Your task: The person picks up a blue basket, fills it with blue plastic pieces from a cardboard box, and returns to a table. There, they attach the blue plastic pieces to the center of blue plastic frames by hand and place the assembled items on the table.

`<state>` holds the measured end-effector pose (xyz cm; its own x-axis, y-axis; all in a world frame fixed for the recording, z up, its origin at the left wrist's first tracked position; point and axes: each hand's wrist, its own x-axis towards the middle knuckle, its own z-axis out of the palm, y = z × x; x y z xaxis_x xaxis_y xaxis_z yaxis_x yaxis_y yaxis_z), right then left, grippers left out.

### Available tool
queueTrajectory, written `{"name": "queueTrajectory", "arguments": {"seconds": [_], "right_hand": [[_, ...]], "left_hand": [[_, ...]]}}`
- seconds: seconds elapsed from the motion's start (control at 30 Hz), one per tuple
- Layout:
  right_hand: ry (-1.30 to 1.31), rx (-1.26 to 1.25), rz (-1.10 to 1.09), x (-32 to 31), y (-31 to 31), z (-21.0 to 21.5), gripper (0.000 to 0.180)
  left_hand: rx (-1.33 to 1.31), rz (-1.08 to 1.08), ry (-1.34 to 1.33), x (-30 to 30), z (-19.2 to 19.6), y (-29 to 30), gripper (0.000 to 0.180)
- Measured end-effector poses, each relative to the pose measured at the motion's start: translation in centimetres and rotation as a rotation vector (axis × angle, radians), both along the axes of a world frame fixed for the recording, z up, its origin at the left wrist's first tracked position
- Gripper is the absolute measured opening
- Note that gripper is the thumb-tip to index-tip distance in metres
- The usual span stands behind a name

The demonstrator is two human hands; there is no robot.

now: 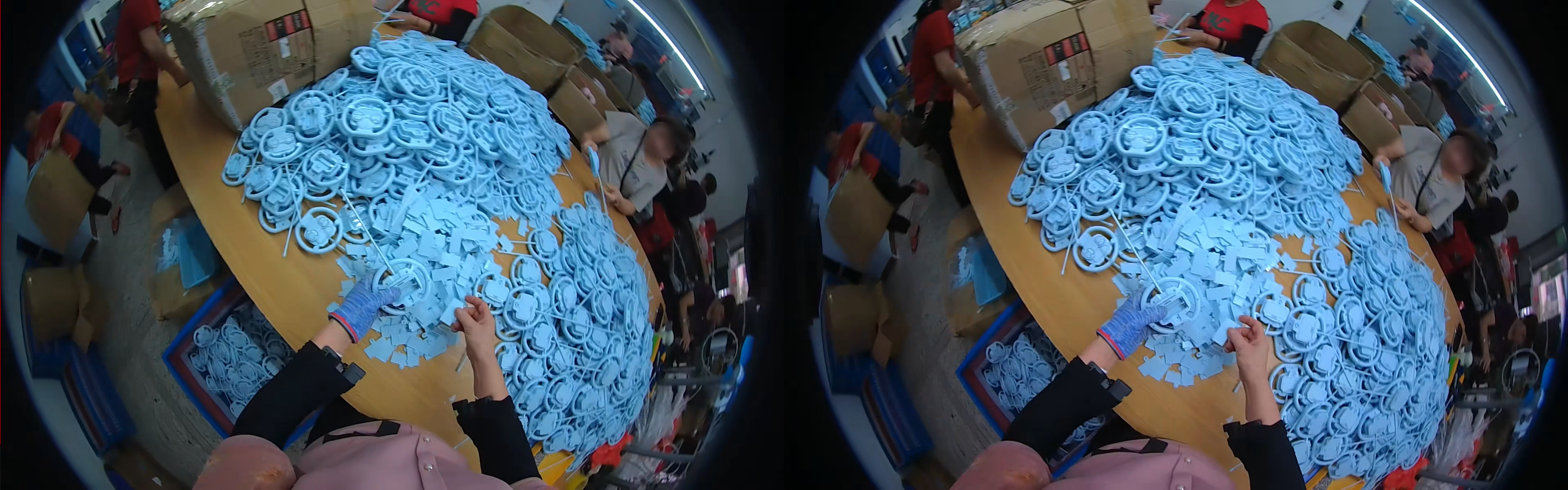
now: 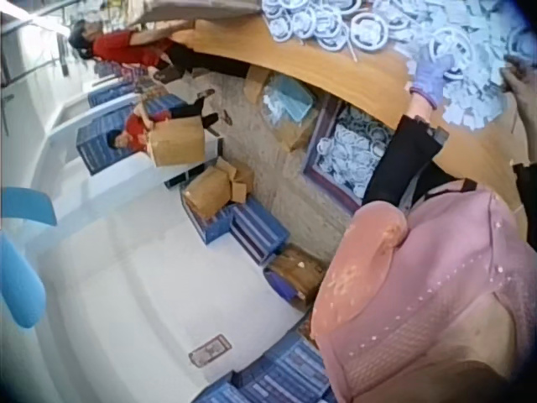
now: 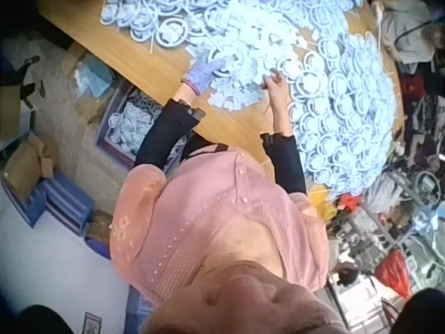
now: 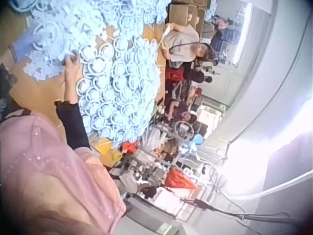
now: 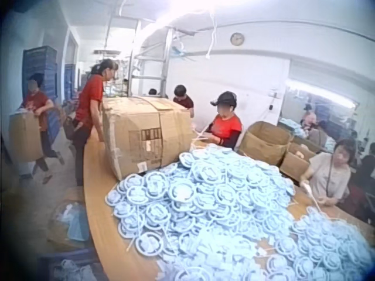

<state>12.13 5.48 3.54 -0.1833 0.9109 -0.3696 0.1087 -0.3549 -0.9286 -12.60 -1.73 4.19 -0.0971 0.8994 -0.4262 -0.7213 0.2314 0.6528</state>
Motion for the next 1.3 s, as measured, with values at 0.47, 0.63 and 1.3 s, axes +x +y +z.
{"name": "queueTrajectory", "arguments": {"seconds": [0.47, 0.63, 1.3], "right_hand": [[-0.054, 0.099, 0.084, -2.2, -2.3, 4.2, 0.031], [0.309, -0.077, 0.125, -1.3, -1.4, 5.2, 0.045], [0.316, -0.351, 0.051, 1.5, -4.9, 1.4, 0.031]], "left_hand": [[0.073, -0.101, 0.699, 6.6, -0.3, 0.3, 0.070], [0.089, -0.268, 0.635, 5.3, 1.5, 0.5, 0.074], [0.119, -0.491, 0.849, 6.7, 1.4, -1.6, 0.099]]}}
